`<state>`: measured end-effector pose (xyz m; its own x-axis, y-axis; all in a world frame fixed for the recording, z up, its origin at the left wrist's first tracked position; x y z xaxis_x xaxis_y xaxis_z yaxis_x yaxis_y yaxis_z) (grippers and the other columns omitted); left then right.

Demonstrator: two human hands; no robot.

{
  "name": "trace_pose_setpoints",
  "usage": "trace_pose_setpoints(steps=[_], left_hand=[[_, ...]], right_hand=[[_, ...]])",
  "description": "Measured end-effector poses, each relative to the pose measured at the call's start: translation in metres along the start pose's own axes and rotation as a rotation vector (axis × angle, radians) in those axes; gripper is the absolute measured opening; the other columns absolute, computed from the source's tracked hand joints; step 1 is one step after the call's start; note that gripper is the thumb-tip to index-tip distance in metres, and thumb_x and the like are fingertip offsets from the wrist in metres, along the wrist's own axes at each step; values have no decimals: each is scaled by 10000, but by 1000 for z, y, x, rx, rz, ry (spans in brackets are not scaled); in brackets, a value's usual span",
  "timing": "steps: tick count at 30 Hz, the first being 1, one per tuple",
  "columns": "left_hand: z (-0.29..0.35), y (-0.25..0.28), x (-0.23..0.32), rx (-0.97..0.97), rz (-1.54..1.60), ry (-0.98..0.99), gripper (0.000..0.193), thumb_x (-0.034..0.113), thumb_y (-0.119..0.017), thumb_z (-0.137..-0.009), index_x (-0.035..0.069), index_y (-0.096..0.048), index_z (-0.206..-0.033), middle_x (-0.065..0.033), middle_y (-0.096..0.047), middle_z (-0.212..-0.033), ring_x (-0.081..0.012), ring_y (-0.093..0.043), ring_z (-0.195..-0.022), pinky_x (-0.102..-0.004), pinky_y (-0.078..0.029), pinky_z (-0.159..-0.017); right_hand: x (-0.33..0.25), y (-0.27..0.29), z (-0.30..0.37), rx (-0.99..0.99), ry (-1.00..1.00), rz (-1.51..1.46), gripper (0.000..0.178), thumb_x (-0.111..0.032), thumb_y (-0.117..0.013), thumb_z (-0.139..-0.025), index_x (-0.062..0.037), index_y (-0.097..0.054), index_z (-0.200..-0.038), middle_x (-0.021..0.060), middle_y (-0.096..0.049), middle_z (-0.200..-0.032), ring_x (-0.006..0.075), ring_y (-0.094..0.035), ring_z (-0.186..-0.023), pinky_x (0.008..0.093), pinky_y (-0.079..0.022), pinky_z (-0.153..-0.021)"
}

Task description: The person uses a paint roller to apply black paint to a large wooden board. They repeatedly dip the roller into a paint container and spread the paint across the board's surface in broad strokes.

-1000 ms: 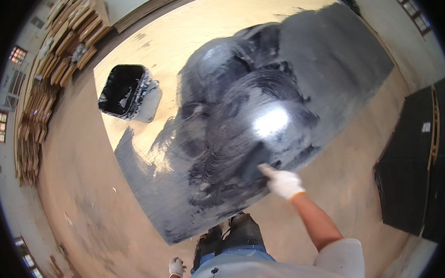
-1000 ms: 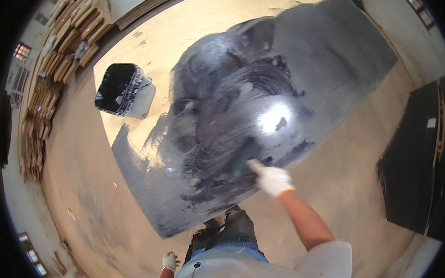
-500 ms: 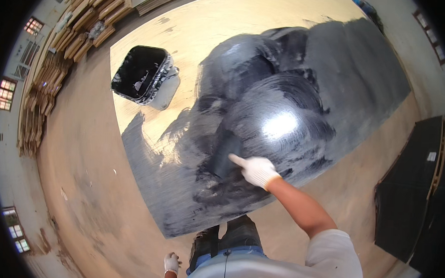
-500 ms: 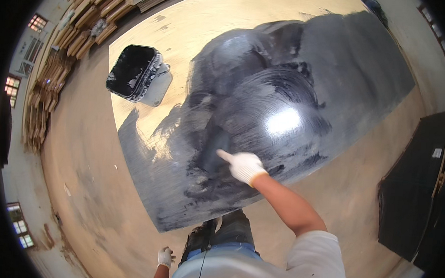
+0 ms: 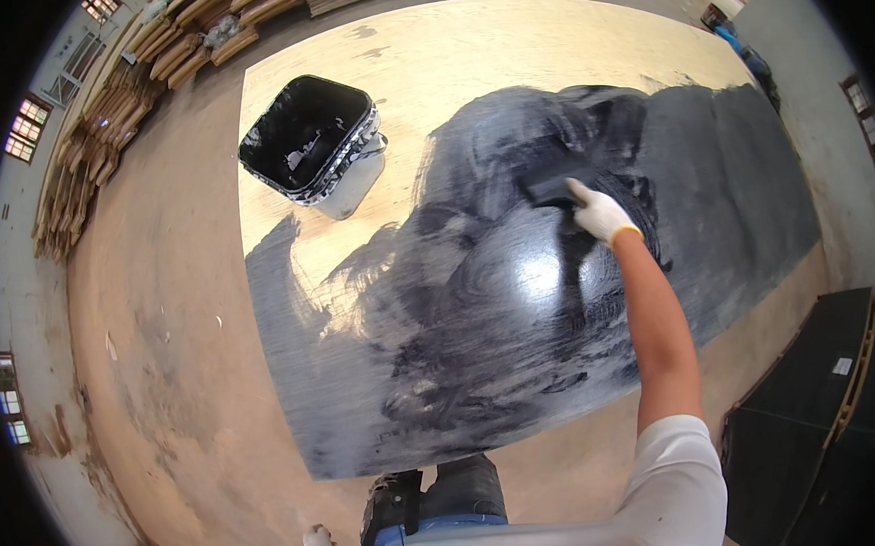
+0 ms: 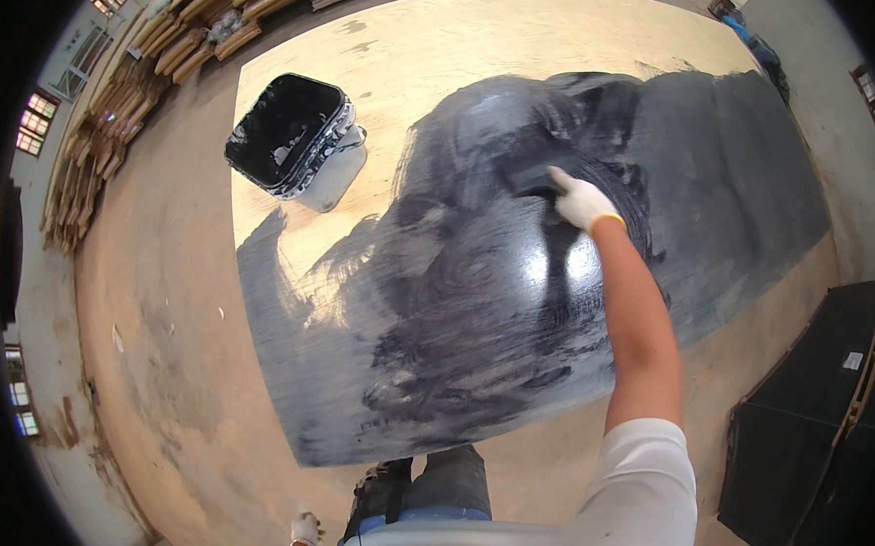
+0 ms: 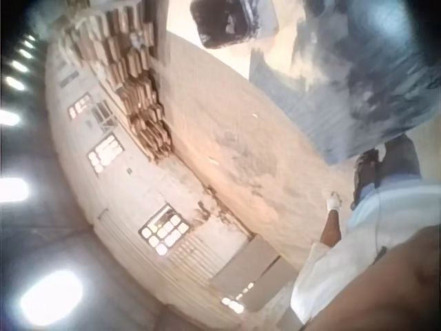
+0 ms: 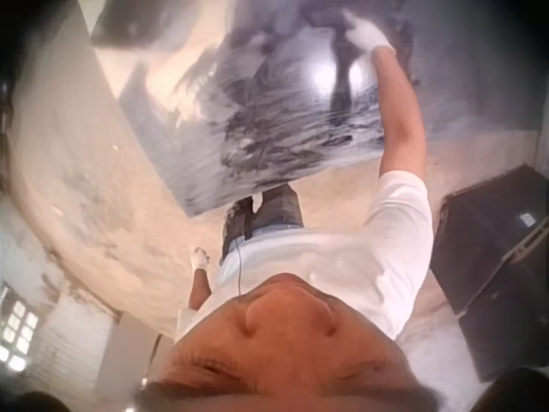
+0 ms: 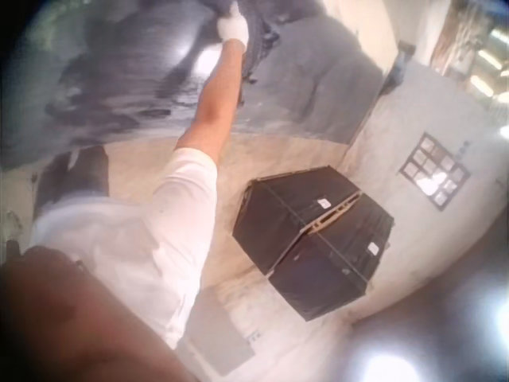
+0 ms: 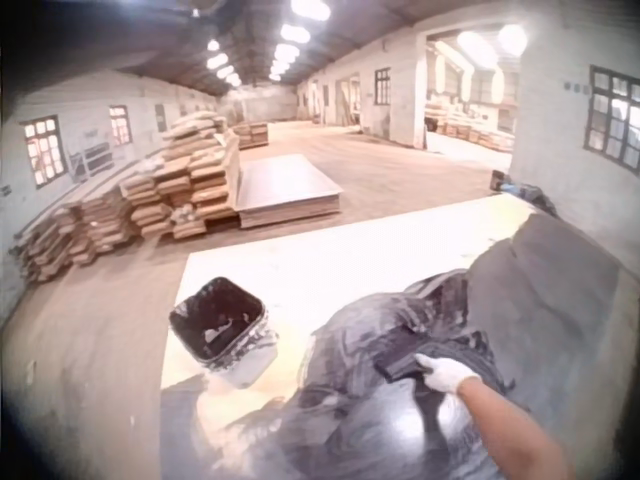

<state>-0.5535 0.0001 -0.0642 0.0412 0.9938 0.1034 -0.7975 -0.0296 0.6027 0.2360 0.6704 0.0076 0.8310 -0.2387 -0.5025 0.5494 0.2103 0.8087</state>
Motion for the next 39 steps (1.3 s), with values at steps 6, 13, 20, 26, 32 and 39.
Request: trace_pose_setpoints(steps=[6, 13, 20, 26, 32, 39], left_hand=[[13, -9, -44, -1, -97, 226, 293, 228, -532, -985, 67, -682, -1179, -171, -712, -876, -301, -702, -591, -467, -525, -462], [35, -59, -45, -101, -144, 283, 287, 217, -527, -983, 63, -685, -1166, -167, -701, -855, -302, -697, -585, -465, -522, -454], [33, -77, -39, -116, -88, 227, 282, 205, -521, -980, 59, -688, -1153, -162, -690, -834, -303, -692, -578, -462, -519, -445], [41, -79, -53, -127, -51, 202, 278, 195, -516, -977, 55, -690, -1142, -159, -681, -816, -304, -688, -572, -460, -516, -438], [49, -53, -120, -128, -76, 235, 275, 186, -511, -974, 51, -693, -1131, -155, -672, -798, -305, -684, -567, -458, -513, -431], [16, -9, -153, -175, -210, 144, 272, 174, -505, -971, 47, -696, -1118, -151, -661, -777, -306, -679, -560, -455, -510, -423]], right_hand=[[-43, -13, 74, -204, 18, 355, 629, -169, -505, -952, -346, -483, -1555, 177, -708, -1276, 383, -688, -1143, 445, -529, -1012], [112, 55, 56, 138, -148, 121, 749, 28, -496, -861, -260, -518, -1553, 226, -713, -1269, 329, -690, -1192, 354, -490, -1045], [-93, 2, -54, -222, 264, 386, 710, -84, -514, -910, -374, -479, -1557, 239, -670, -1322, 383, -685, -1172, 433, -531, -991], [-258, -116, 10, -449, 443, 448, 754, -62, -509, -882, -344, -459, -1579, 204, -736, -1199, 369, -724, -1079, 429, -569, -944], [-274, -156, 151, -613, 423, 576, 711, -110, -534, -924, -348, -435, -1587, 194, -757, -1047, 351, -747, -935, 447, -576, -860], [-191, -109, 61, -164, -4, 297, 625, -132, -494, -996, -261, -413, -1603, 263, -695, -1262, 417, -676, -1172, 478, -521, -1009]])
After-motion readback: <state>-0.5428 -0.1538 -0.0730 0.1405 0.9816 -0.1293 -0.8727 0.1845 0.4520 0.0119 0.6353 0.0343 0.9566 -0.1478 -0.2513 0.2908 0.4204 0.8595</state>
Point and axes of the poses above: each hand's wrist, its own z-axis away from the middle knuckle, its own y-axis out of the back of the hand, x = y × z, the point moved 5 cm from there along -z, towards the middle knuckle
